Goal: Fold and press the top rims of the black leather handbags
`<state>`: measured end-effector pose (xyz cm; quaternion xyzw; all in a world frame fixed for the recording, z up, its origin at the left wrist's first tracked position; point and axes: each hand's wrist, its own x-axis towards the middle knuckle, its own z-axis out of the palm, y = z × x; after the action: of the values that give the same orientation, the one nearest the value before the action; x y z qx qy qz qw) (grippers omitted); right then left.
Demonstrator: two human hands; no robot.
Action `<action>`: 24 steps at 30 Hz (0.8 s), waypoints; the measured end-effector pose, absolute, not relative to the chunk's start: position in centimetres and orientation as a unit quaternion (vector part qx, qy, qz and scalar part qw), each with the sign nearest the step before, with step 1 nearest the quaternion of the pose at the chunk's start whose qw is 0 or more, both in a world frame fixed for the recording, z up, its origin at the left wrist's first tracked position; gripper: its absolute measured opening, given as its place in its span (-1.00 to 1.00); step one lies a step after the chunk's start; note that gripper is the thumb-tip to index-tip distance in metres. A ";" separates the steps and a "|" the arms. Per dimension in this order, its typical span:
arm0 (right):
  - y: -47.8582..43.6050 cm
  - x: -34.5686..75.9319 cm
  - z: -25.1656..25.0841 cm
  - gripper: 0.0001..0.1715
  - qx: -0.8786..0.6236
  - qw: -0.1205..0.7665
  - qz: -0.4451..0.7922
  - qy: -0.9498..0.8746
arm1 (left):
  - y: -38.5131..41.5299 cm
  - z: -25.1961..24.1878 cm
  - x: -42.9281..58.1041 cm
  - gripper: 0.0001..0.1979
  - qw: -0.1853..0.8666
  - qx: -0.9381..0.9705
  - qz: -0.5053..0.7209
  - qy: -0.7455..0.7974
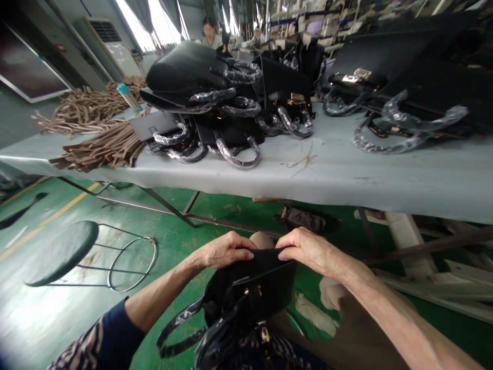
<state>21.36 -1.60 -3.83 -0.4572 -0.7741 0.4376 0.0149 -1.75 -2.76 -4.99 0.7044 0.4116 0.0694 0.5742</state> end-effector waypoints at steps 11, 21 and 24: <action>-1.0 21.0 -4.1 -0.81 -0.438 0.021 0.469 -0.767 | -2.9 -5.8 -1.6 -0.73 0.675 0.601 0.087 0.419; -0.5 21.3 -4.4 -0.80 -0.436 -0.008 0.369 -0.821 | -3.2 -5.8 -1.3 -0.72 0.734 0.514 0.119 0.427; -1.3 19.6 -3.0 -0.84 -0.490 -0.056 0.202 -0.846 | -3.6 -5.8 -0.6 -0.74 0.719 0.521 0.134 0.441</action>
<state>19.57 -1.29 -3.02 -0.4896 -0.8463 0.2022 -0.0563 -0.59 -3.61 -5.85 0.5206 0.4411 0.1339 0.7187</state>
